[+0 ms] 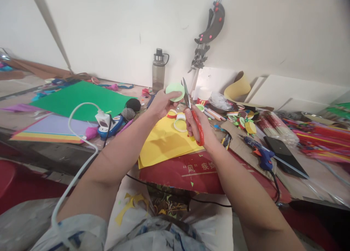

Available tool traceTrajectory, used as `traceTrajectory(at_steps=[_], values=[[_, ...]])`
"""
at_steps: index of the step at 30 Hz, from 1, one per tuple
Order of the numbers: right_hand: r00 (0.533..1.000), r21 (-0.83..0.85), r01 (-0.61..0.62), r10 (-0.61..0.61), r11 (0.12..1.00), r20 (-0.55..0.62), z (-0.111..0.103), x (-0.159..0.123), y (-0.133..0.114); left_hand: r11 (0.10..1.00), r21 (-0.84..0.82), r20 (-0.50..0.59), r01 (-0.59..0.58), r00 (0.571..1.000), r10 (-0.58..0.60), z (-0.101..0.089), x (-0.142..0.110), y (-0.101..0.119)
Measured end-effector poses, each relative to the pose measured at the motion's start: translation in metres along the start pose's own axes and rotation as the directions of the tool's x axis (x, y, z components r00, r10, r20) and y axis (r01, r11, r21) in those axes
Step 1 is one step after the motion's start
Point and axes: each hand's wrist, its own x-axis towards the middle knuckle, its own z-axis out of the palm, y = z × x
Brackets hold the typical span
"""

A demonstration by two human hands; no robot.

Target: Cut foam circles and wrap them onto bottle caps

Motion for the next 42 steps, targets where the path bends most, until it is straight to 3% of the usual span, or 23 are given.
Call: traceTrajectory(at_steps=[25,30,37,42], values=[[1.0,0.0,0.009,-0.009,1.0,0.001,0.002,-0.003,-0.005,0.999,-0.015,-0.033,0.031,0.999,-0.032,-0.001,-0.001,0.005],[0.999,0.01,-0.038,0.038,0.999,-0.002,0.003,-0.002,-0.004,1.0,-0.015,-0.05,0.023,0.998,-0.024,-0.002,0.001,0.004],[0.999,-0.038,0.038,-0.037,0.999,0.01,0.001,0.002,0.005,0.999,0.038,-0.008,0.037,0.999,-0.037,-0.001,0.001,0.001],[1.0,-0.041,0.021,-0.021,0.999,0.007,0.0,0.004,0.01,0.998,0.051,0.016,0.039,0.999,-0.04,-0.001,0.0,-0.002]])
